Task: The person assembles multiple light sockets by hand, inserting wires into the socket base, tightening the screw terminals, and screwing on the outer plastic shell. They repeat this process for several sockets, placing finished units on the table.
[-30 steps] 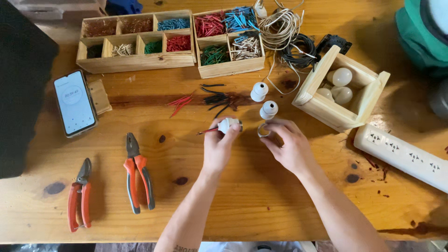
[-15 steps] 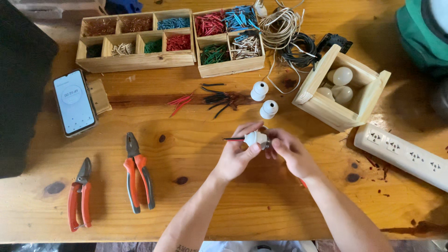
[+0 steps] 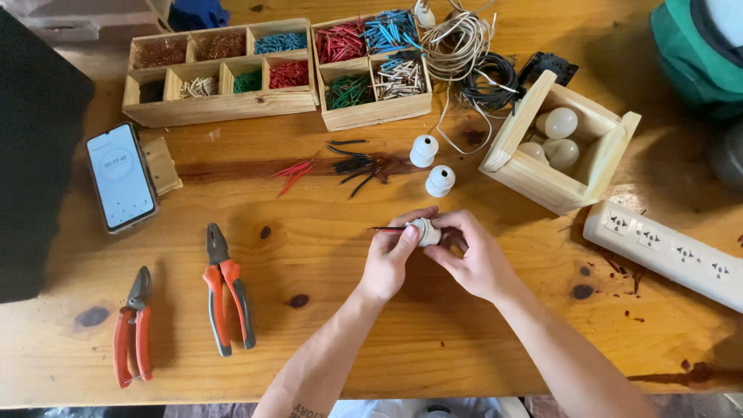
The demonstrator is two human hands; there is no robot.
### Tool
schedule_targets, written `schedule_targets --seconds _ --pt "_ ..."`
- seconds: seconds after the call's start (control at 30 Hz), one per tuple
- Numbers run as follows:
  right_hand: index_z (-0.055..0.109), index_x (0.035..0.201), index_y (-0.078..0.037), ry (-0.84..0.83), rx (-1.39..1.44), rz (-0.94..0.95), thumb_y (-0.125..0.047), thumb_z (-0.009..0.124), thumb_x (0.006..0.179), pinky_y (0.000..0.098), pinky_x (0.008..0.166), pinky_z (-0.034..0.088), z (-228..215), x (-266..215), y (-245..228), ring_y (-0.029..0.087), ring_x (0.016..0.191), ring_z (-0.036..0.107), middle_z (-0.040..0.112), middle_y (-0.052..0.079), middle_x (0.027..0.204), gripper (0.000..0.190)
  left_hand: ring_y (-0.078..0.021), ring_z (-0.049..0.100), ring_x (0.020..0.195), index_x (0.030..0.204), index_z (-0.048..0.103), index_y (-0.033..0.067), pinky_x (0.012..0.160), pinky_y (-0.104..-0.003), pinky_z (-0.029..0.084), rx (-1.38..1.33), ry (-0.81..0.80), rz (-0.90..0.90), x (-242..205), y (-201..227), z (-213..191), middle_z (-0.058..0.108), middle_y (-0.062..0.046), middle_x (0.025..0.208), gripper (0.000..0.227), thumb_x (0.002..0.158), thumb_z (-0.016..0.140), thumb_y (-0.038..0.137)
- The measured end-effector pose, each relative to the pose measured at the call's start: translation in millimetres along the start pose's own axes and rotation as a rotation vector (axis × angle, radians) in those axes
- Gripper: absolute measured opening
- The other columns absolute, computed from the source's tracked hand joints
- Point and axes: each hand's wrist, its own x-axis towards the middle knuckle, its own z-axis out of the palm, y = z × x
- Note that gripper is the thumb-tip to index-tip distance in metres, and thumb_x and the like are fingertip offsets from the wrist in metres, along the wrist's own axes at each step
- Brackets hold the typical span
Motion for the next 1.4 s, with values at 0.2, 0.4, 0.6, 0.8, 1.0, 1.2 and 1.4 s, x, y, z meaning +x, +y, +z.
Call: schedule_targets --seconds 0.2,0.4,0.6,0.8,1.0,1.2,1.4 --pt "0.073 0.097 -0.008 0.061 -0.329 -0.568 -0.002 0.082 0.078 0.0385 0.077 0.060 -0.3 8.1 -36.4 0.029 0.092 0.072 0.074 0.010 0.110 0.021 -0.0217 0.069 0.103 0.132 0.066 -0.0012 0.093 -0.041 0.058 -0.135 0.131 -0.008 10.6 -5.4 -9.5 0.074 -0.018 0.111 0.040 0.108 0.049 0.026" --pt "0.075 0.112 -0.002 0.079 -0.089 -0.541 -0.016 0.073 0.087 0.0326 0.066 0.056 0.8 2.2 -42.2 0.019 0.064 0.065 0.069 0.007 0.075 0.029 -0.0269 0.059 0.129 0.123 0.072 0.0016 0.114 -0.045 0.041 0.041 0.164 0.071 7.7 11.8 -5.5 0.069 -0.017 0.133 0.038 0.107 0.051 0.029" --pt "0.063 0.123 0.007 -0.074 0.210 -0.446 -0.025 0.055 0.098 0.0236 0.054 0.051 -7.9 -3.1 -4.9 0.012 0.048 0.061 0.074 0.009 0.066 0.041 -0.0277 0.054 0.133 0.131 0.068 0.0039 0.117 -0.045 0.035 0.156 0.129 0.094 8.8 1.9 -10.4 0.066 -0.015 0.138 0.039 0.108 0.050 0.029" --pt "0.055 0.137 0.000 -0.040 0.106 -0.389 -0.032 0.058 0.095 0.0366 0.058 0.058 -8.9 -1.8 -12.7 0.016 0.052 0.070 0.073 0.022 0.121 0.054 -0.0268 0.054 0.134 0.127 0.072 0.0068 0.118 -0.045 0.034 0.168 0.062 0.075 6.9 -10.6 -14.3 0.067 -0.011 0.138 0.039 0.108 0.050 0.034" --pt "0.066 0.127 -0.001 0.108 0.039 -0.278 -0.025 0.061 0.096 0.0293 0.060 0.056 -8.6 4.9 -15.6 0.015 0.060 0.067 0.076 0.014 0.095 0.039 -0.0314 0.052 0.136 0.137 0.065 0.0061 0.119 -0.048 0.033 0.177 0.027 0.113 5.8 -12.4 -19.1 0.065 -0.015 0.138 0.042 0.107 0.050 0.033" --pt "0.073 0.119 -0.005 -0.051 -0.091 0.007 -0.037 0.058 0.098 0.0308 0.066 0.055 -6.2 7.4 -29.5 0.018 0.070 0.072 0.077 0.012 0.090 0.041 -0.0328 0.050 0.137 0.142 0.061 0.0078 0.120 -0.050 0.030 0.167 -0.042 0.157 4.8 -14.1 -15.3 0.065 -0.015 0.137 0.046 0.106 0.052 0.036" --pt "0.066 0.118 0.002 0.018 -0.088 -0.226 -0.014 0.083 0.082 0.0284 0.059 0.053 -3.1 7.4 -16.5 0.017 0.064 0.063 0.066 0.013 0.084 0.043 -0.0305 0.054 0.133 0.132 0.067 0.0047 0.117 -0.048 0.034 0.121 0.010 0.074 2.7 6.1 -8.2 0.066 -0.015 0.136 0.043 0.107 0.052 0.035"
